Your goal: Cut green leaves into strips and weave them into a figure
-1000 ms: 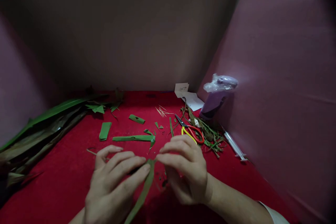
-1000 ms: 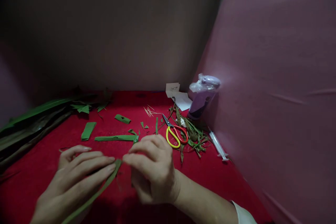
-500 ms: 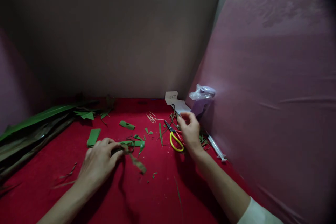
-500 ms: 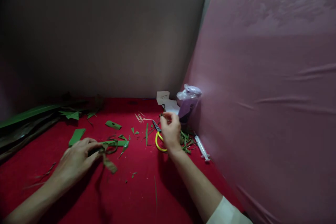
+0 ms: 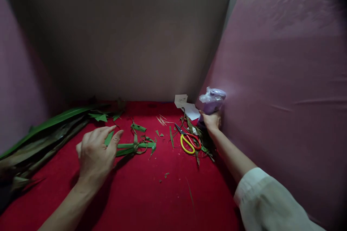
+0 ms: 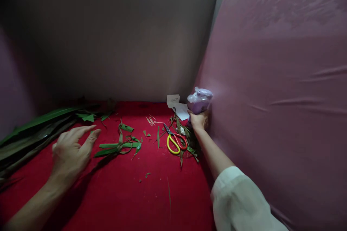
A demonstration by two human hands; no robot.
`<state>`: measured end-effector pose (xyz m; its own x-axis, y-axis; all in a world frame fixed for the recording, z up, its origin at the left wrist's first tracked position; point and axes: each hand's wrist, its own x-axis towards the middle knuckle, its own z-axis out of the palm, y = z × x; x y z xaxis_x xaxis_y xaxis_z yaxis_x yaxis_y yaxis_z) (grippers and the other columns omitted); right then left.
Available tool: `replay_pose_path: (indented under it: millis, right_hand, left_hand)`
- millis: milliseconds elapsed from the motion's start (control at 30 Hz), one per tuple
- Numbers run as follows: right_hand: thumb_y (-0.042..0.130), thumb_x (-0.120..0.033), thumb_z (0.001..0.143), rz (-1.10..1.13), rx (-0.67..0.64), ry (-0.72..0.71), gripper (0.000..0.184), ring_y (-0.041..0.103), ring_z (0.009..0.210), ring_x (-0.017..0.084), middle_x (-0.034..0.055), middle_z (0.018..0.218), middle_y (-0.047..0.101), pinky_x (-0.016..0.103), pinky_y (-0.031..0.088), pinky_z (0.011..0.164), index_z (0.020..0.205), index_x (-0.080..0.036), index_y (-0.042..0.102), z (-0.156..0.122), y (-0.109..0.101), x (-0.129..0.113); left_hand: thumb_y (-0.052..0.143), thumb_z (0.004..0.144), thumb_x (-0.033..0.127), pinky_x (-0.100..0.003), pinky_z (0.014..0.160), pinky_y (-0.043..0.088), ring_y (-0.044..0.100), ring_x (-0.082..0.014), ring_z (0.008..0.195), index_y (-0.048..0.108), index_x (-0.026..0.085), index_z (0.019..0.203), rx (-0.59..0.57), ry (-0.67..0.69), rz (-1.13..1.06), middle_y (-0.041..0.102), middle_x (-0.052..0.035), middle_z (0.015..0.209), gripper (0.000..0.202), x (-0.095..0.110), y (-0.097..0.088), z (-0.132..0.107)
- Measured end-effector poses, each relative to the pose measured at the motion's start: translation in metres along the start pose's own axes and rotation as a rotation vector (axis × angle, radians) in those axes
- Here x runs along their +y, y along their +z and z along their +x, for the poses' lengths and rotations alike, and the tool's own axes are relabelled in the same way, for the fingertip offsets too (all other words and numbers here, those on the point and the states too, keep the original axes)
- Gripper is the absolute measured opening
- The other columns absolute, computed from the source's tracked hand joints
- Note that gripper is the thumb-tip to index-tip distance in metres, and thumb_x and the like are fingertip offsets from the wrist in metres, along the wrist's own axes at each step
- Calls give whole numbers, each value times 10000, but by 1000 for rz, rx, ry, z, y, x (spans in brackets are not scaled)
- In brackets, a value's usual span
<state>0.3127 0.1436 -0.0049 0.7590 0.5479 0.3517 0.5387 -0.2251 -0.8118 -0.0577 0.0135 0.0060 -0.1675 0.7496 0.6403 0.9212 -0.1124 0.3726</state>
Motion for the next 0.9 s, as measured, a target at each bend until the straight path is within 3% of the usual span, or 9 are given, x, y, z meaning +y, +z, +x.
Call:
replay_pose_path:
  millis: [233,400,533,633,733,833,900]
  right_hand:
    - [682,-490,573,22,-3,-74,683,589,963,297,159,1062,606,372,450,789,1111,-135,457,-3,-13,-14]
    - [765,-492,450,42,-64,-195,666,592,841,288,90,951,632,381,449,706,990,-202,505,-28,-43,-41]
    - [774,-392,510,318,-374,-413,517,558,678,202,34,802,630,296,445,559,916,-189,527,-81,-74,-60]
    - [768,-337,552,418,-608,-425,473,545,632,173,10,763,623,266,439,517,930,-192,523,-129,-92,-68]
    - [757,-335,600,414,-710,-403,475,554,664,173,20,812,630,271,449,545,990,-199,522,-173,-103,-70]
    - [743,-266,629,433,-786,-387,498,571,719,179,34,878,632,290,472,617,1066,-204,512,-202,-111,-71]
    - [741,-217,629,443,-875,-434,528,579,786,189,47,952,625,304,484,678,1104,-209,511,-206,-120,-73]
  left_hand:
    - [459,871,450,-472,832,401,545,-314,1016,616,214,985,41,-54,-102,656,-118,1038,306,4,-6,2]
    - [515,852,419,-470,868,399,557,-283,993,617,206,984,25,6,-229,661,-91,1001,271,15,1,-8]
    - [577,825,373,-446,905,409,559,-252,1028,615,203,1027,-159,62,-508,647,-83,1048,266,29,5,-20]
    - [589,819,374,-434,933,415,550,-256,1096,591,209,1112,-395,-19,-786,622,-97,1159,336,51,-2,-28]
    - [634,781,384,-417,964,414,500,-271,1181,501,236,1240,-578,-84,-1067,545,-96,1301,500,80,-15,-33]
    - [747,654,371,-376,884,492,570,-287,1092,535,200,1161,-568,-155,-1246,626,-93,1189,575,102,-24,-34]
    - [784,581,354,-375,802,538,637,-293,958,579,167,1051,-485,-235,-1146,688,-92,1043,546,105,-28,-36]
